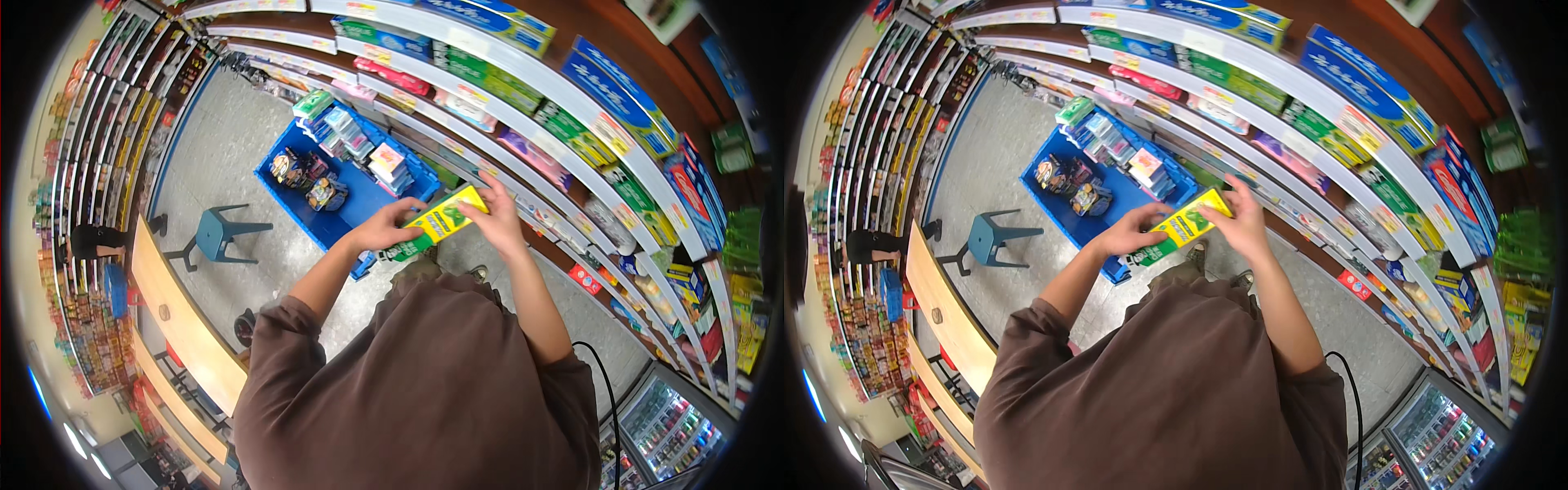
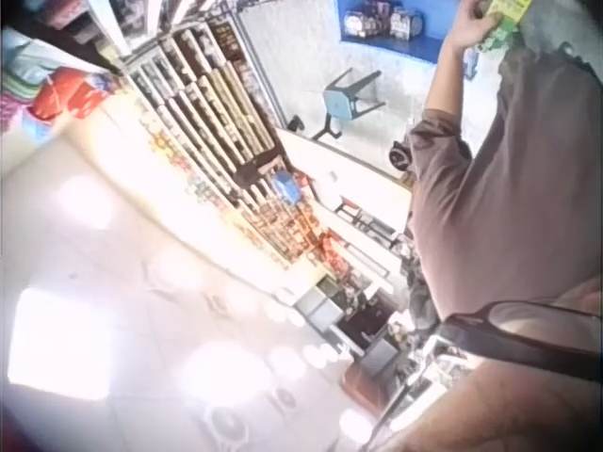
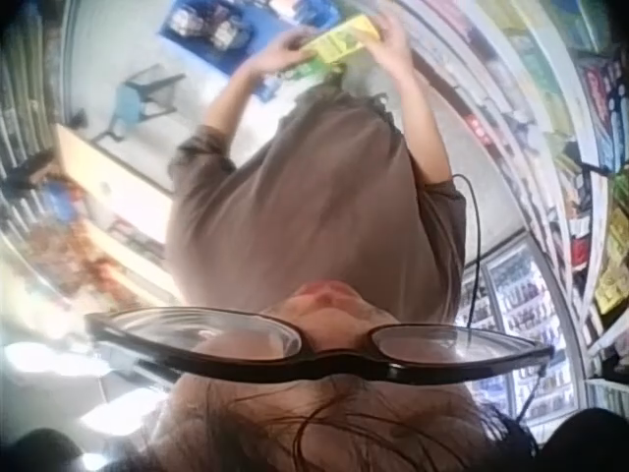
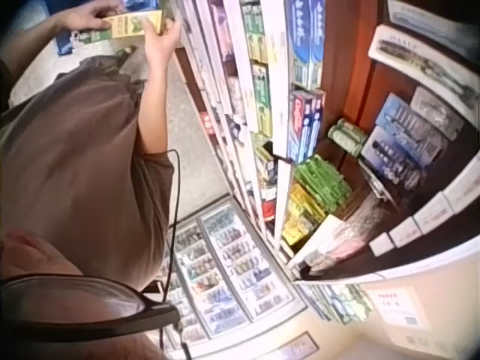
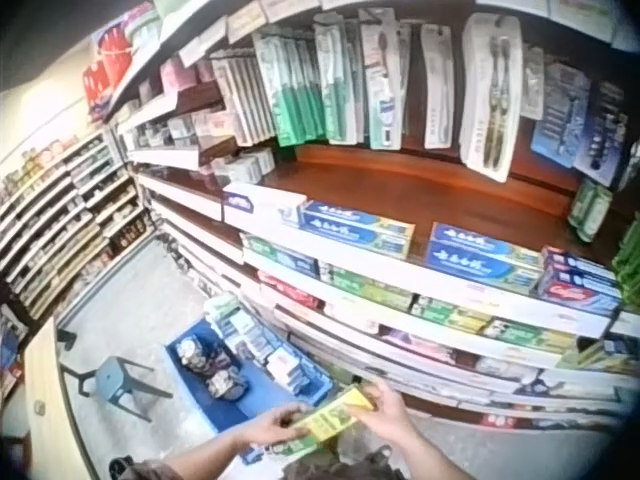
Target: Organizing and placing various products like toothpaste and sanitary pads onto supermarket shelves from a storage basket.
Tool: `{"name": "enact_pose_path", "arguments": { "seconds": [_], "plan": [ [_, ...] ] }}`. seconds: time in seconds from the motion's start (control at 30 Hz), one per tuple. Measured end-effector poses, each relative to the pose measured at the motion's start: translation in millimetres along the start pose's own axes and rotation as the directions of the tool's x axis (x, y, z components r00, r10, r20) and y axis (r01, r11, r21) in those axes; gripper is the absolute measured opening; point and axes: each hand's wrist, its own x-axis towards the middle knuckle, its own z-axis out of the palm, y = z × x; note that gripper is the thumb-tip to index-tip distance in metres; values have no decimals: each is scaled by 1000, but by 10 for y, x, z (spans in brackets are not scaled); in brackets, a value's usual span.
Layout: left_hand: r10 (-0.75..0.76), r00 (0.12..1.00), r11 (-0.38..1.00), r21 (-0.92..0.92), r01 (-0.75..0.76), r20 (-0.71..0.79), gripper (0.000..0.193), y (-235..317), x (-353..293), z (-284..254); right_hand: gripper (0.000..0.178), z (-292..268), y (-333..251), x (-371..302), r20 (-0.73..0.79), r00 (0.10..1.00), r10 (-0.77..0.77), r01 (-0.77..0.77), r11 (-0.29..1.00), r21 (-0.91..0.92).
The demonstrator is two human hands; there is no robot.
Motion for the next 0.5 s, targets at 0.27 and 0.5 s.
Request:
{"name": "enact_pose_path", "arguments": {
  "seconds": [0.27, 0.5],
  "plan": [
    [-89, 788, 757, 472, 452, -610, 54, -1351, -458, -805, 62, 476, 547, 145, 0, 998, 69, -67, 974, -216],
    [-140, 684, 762, 363, 537, -716, 69, -2525, -162, -957, 45, 280, 782, -122, -184, 974, 136, -177, 957, -230]
  ]
}}
